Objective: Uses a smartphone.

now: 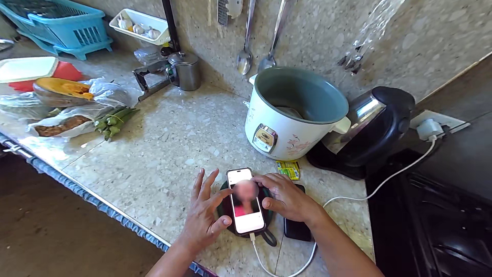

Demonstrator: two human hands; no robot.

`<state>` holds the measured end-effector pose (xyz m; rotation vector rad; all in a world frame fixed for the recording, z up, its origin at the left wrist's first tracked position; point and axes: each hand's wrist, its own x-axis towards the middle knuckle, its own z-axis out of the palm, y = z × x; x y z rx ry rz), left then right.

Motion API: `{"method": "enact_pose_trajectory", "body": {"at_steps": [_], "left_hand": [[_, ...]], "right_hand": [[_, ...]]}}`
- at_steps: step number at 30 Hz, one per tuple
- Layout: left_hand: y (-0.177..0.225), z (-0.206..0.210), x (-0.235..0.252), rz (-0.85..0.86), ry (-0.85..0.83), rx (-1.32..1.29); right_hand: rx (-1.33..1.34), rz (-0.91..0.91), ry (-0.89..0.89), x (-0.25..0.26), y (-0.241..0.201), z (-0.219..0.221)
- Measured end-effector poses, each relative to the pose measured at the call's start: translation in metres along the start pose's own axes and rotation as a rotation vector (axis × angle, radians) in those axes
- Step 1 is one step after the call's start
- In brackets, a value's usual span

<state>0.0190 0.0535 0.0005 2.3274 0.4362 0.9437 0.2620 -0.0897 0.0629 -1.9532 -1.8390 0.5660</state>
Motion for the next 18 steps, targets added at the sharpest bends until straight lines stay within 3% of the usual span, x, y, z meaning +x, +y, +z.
{"method": "enact_pose_trajectory", "body": {"at_steps": [18], "left_hand": [[0.002, 0.001, 0.002, -0.052, -0.079, 0.096]], "right_hand": [[-0.059, 0.06, 0.067, 0.009, -0.002, 0.006]]}}
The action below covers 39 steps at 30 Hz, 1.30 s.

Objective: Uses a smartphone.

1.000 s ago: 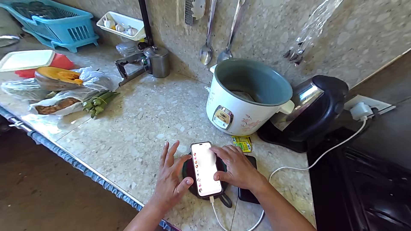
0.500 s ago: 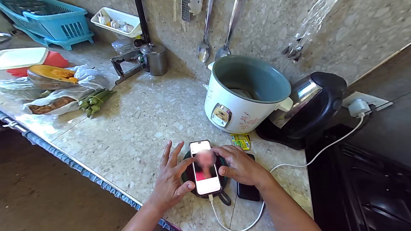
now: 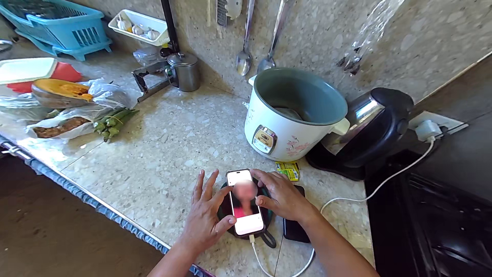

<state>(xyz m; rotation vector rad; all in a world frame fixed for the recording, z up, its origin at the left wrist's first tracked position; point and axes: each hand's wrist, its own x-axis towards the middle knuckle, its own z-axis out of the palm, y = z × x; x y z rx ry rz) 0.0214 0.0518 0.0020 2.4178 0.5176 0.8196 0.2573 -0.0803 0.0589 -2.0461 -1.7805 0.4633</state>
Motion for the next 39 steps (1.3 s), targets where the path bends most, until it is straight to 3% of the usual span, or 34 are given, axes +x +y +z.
{"method": "enact_pose_trajectory", "body": {"at_steps": [7, 30, 39], "left_hand": [[0.001, 0.001, 0.0, -0.001, -0.003, 0.023], [0.0, -0.001, 0.0, -0.05, 0.061, -0.046], [0.002, -0.002, 0.0, -0.07, 0.055, -0.035]], "right_hand": [[-0.149, 0.08, -0.15, 0.016, -0.016, -0.008], [-0.054, 0.053, -0.117, 0.01, -0.01, -0.01], [-0.15, 0.021, -0.143, 0.007, -0.015, -0.008]]}}
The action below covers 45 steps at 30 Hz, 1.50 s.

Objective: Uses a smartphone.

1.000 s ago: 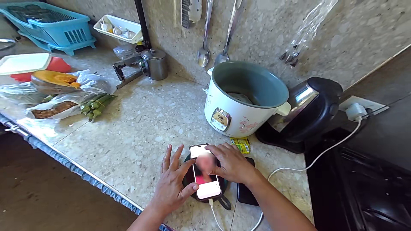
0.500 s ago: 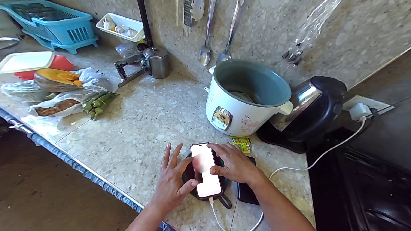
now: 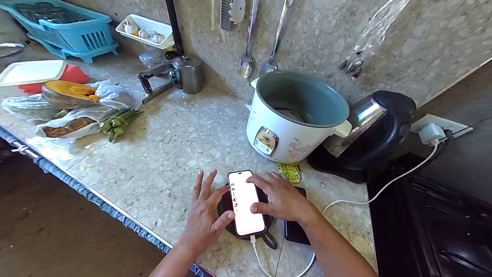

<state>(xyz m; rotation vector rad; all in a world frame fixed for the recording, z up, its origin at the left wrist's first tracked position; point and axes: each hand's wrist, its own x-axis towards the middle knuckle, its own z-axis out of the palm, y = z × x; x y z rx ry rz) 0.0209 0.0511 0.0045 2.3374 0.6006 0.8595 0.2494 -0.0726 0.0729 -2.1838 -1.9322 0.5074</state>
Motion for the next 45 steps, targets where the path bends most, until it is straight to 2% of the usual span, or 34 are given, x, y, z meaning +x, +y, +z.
{"method": "enact_pose_trajectory", "body": {"at_steps": [45], "left_hand": [[-0.002, 0.0002, -0.0006, 0.006, 0.004, -0.017]], "right_hand": [[0.047, -0.004, -0.012, 0.0001, 0.0029, -0.0024]]}}
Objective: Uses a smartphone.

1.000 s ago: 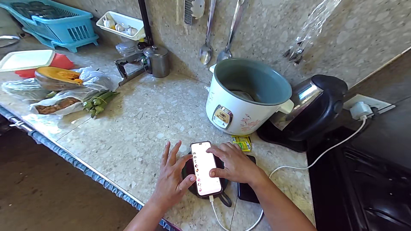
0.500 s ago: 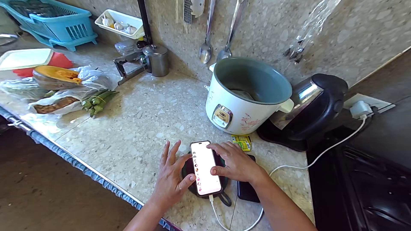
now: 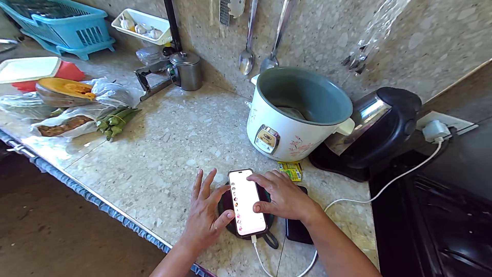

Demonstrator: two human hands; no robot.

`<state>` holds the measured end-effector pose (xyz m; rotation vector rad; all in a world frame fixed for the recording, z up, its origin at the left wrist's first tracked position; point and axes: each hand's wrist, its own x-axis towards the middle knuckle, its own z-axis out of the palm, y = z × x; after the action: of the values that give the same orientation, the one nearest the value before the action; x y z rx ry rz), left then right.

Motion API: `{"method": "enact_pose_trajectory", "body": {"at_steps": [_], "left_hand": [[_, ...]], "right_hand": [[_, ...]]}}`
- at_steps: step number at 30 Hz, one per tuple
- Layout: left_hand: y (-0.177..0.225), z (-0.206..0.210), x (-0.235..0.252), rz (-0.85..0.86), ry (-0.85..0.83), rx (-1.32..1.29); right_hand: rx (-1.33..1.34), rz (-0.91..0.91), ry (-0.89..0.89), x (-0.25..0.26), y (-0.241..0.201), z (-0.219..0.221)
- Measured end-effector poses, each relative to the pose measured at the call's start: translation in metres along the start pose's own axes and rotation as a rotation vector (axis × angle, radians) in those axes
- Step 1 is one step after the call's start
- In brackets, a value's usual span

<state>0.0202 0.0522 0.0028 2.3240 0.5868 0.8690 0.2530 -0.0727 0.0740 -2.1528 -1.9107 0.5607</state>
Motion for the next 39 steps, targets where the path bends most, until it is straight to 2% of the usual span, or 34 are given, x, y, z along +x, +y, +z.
{"method": "enact_pose_trajectory", "body": {"at_steps": [29, 39], "left_hand": [[0.0, 0.0, 0.001, 0.002, 0.002, -0.01], [-0.001, -0.001, 0.001, 0.007, 0.01, -0.014]], "right_hand": [[-0.017, 0.007, 0.003, 0.001, 0.0, 0.001], [0.106, -0.022, 0.017, 0.002, 0.011, -0.003]]}}
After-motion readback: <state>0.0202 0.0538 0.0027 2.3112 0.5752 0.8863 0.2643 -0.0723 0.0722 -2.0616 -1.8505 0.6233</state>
